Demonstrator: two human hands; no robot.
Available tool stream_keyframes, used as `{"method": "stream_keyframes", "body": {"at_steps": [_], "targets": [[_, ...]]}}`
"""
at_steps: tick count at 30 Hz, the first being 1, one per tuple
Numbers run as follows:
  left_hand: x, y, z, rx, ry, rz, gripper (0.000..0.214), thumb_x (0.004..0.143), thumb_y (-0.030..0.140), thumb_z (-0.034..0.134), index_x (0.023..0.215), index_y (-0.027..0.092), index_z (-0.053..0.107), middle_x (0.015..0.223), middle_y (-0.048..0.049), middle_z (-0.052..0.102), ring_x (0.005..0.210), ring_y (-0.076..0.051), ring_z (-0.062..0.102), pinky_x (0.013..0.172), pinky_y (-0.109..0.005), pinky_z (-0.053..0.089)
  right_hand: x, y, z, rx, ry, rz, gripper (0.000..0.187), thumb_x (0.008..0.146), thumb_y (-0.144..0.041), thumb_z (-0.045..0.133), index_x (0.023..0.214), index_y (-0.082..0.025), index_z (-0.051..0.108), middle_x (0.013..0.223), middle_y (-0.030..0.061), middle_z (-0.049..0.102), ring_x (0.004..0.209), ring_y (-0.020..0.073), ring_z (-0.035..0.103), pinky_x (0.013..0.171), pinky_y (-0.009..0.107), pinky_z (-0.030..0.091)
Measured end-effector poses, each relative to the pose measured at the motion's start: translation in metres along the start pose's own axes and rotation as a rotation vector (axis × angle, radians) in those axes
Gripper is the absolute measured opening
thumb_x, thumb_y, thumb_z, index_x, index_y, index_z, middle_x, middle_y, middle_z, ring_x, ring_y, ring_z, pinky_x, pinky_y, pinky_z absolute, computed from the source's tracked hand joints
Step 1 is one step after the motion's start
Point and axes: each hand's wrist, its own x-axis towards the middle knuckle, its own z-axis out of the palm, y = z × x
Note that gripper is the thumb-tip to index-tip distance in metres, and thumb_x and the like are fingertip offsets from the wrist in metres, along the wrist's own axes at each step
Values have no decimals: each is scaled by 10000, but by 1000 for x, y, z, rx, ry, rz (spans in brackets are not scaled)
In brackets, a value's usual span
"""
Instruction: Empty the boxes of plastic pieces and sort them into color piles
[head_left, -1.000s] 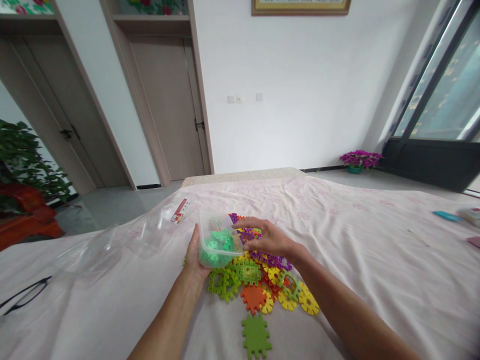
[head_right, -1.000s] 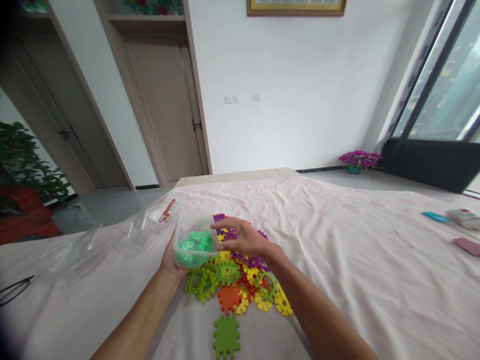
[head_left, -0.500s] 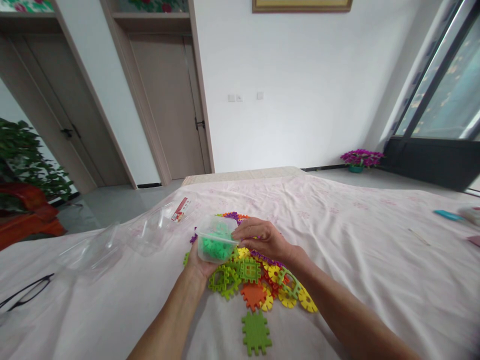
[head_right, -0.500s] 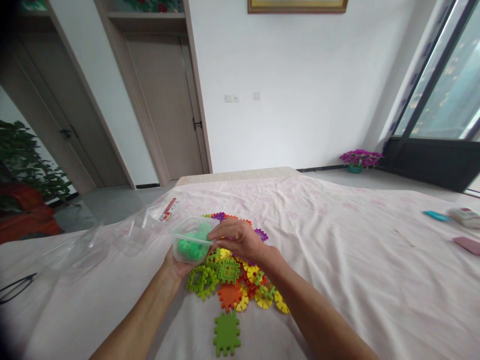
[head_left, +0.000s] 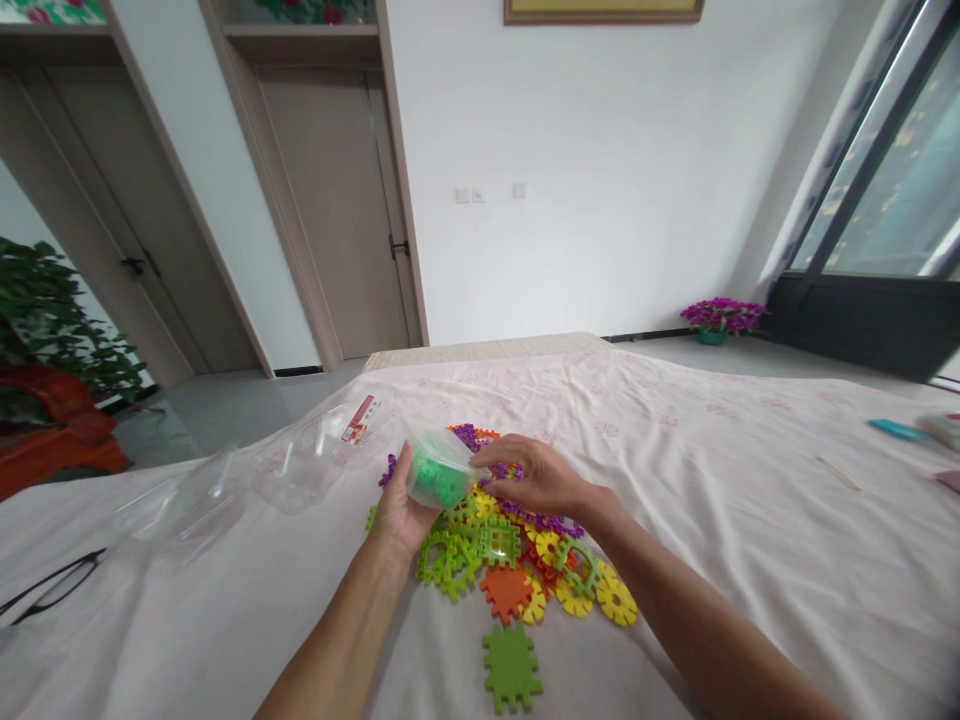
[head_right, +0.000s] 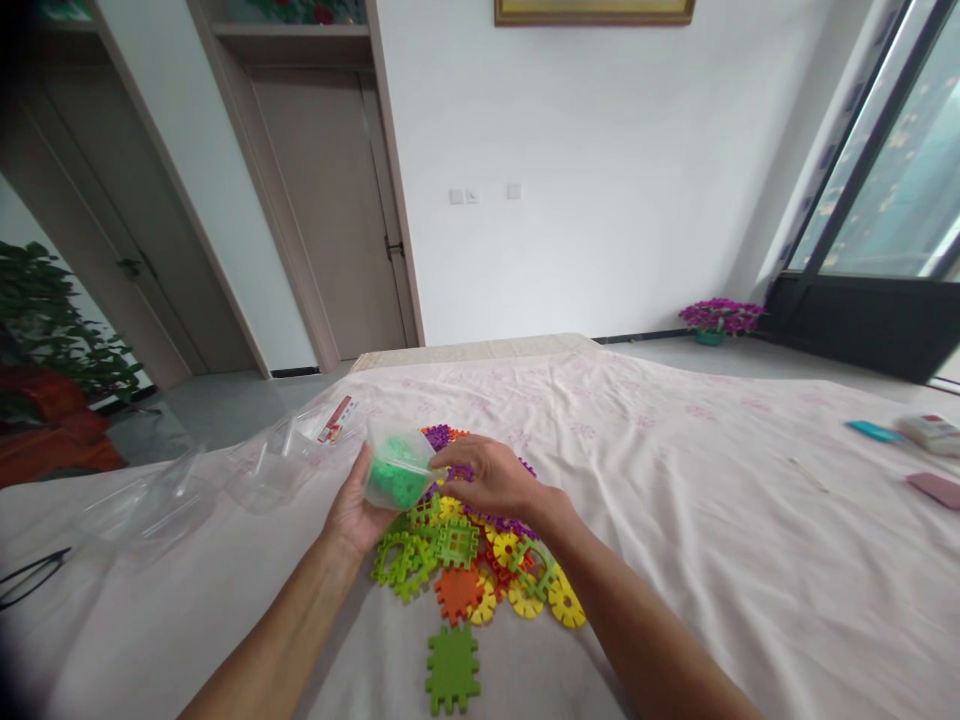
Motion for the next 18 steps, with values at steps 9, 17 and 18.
{"method": "stream_keyframes", "body": {"at_steps": [9,17,18], "targets": [[5,-16,-5,211,91,409,519,663,367,850,1057,218,548,956,2,688,792,-119,680,757,-260,563,2,-19,22,25,121,186,210,880,-393,659,985,-230,740,924,27,730,834,159,651,762,266,482],[7,-15,-8,262,142,446,512,641,340,857,1005,236,512,913,20,663,792,-125,674,778,-277,558,1,-14,22,-16,82,157,206,929,-351,592,878,-227,748,832,15,722,779,151,639,709,253,453],[7,-15,-7,259,154,452,518,633,336,861,1001,239,510,904,26,660,797,-124,674,789,-279,556,1,-13,22,-8,74,162,211,931,-357,588,886,-229,749,841,15,724,780,151,641,708,254,455]]}}
